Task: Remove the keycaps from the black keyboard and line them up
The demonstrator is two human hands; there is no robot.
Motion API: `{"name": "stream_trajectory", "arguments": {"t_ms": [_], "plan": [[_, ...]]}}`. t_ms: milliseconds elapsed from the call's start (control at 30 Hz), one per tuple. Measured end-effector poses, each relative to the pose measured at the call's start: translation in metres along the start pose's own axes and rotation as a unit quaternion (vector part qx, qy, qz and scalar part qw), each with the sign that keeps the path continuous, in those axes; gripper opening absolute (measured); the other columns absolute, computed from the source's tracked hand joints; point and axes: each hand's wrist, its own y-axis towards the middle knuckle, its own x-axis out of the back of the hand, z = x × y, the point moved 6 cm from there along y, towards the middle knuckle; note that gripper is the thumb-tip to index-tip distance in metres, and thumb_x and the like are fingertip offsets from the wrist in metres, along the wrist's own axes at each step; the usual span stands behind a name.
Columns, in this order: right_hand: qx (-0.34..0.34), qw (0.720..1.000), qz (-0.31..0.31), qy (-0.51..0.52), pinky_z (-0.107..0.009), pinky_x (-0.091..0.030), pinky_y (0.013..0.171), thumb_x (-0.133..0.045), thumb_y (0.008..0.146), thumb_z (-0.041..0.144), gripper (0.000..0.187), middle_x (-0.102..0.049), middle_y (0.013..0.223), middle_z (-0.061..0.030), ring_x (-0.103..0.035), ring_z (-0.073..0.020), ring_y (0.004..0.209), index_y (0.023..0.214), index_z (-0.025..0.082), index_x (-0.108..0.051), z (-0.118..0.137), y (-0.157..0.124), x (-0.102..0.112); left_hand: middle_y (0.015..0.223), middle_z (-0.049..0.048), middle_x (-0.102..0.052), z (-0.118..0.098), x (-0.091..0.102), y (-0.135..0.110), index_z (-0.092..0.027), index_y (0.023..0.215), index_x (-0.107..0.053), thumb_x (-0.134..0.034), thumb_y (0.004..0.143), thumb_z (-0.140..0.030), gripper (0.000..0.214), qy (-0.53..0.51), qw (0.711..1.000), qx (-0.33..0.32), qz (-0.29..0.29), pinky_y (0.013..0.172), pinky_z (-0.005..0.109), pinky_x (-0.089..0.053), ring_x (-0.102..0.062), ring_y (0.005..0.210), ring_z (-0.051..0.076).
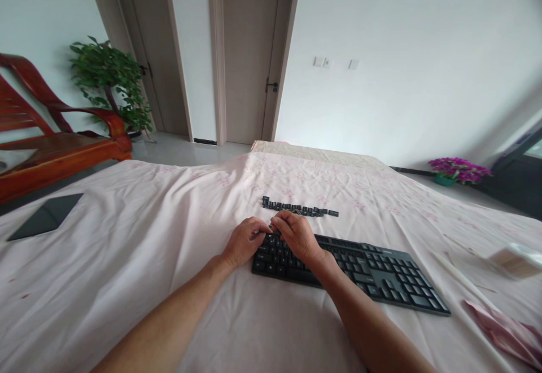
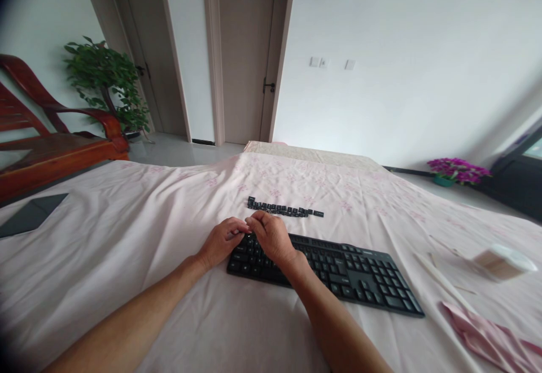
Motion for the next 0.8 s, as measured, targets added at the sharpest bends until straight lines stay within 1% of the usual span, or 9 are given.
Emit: {"name": "stream_trajectory", "arguments": {"t_ms": [100,233,367,500,633,733,800], "plan": [[0.009,1.0,0.025,0.0,-0.02,-0.045,0.062,-0.055,0.085,0.036,0.02,-0.069,0.074,0.0016,-0.062,-0.0127,0.066,0.083,0.021,-0.068,0.0,0.003,0.001,0.092,0.0027,-0.065,-0.001,0.0,0.0,-0.023,0.088,-0.07,-0.055,0.075,-0.017,0.02,0.001,1.0,0.009,0.005,0.079,0.028,-0.047,-0.058,0.089,0.018],[0.032,0.997,0.062,-0.017,-0.02,-0.044,0.063,-0.061,0.081,0.035,0.017,-0.07,0.076,0.0022,-0.063,-0.0129,0.069,0.082,0.022,-0.072,0.001,0.005,0.002,0.09,0.0028,-0.065,-0.005,0.001,0.0,-0.023,0.086,-0.069,-0.056,0.079,-0.025,0.015,0.001,1.0,0.012,0.013,0.08,0.029,-0.046,-0.058,0.09,0.019],[0.032,0.996,0.079,-0.038,-0.02,-0.043,0.062,-0.059,0.083,0.036,0.02,-0.07,0.07,0.0016,-0.063,-0.0138,0.067,0.084,0.023,-0.074,0.0,0.005,0.004,0.091,0.0033,-0.066,-0.01,0.0,-0.001,-0.023,0.085,-0.069,-0.056,0.081,-0.029,0.014,0.012,0.999,-0.016,0.025,0.082,0.029,-0.045,-0.058,0.091,0.02],[0.041,0.995,0.081,-0.042,-0.021,-0.045,0.068,-0.056,0.085,0.038,0.023,-0.072,0.075,0.0011,-0.065,-0.0148,0.071,0.087,0.025,-0.075,-0.001,0.003,0.0,0.092,0.0035,-0.065,-0.011,-0.002,-0.001,-0.023,0.085,-0.069,-0.054,0.083,-0.034,0.019,0.026,0.999,-0.019,0.043,0.079,0.028,-0.045,-0.058,0.09,0.02],[0.054,0.994,0.088,-0.039,-0.022,-0.045,0.071,-0.055,0.087,0.039,0.024,-0.073,0.076,0.0006,-0.066,-0.0156,0.075,0.09,0.026,-0.075,-0.001,0.003,-0.005,0.089,0.0033,-0.065,-0.009,-0.003,-0.001,-0.023,0.086,-0.069,-0.053,0.084,-0.036,0.021,0.033,0.998,-0.015,0.045,0.076,0.027,-0.044,-0.057,0.087,0.019],[0.055,0.993,0.092,-0.048,-0.022,-0.045,0.072,-0.055,0.087,0.04,0.025,-0.073,0.077,0.0002,-0.066,-0.0158,0.075,0.09,0.026,-0.075,-0.001,0.003,-0.007,0.09,0.0029,-0.065,-0.007,-0.004,-0.001,-0.024,0.086,-0.069,-0.053,0.083,-0.034,0.019,0.033,0.998,-0.018,0.048,0.076,0.027,-0.044,-0.057,0.087,0.019],[0.055,0.993,0.092,-0.057,-0.022,-0.045,0.073,-0.055,0.087,0.041,0.025,-0.073,0.079,0.0003,-0.066,-0.0159,0.076,0.089,0.027,-0.075,-0.001,0.003,-0.008,0.09,0.0025,-0.065,-0.006,-0.005,-0.001,-0.024,0.086,-0.069,-0.054,0.081,-0.029,0.017,0.037,0.998,-0.027,0.052,0.077,0.028,-0.043,-0.057,0.088,0.019]]}}
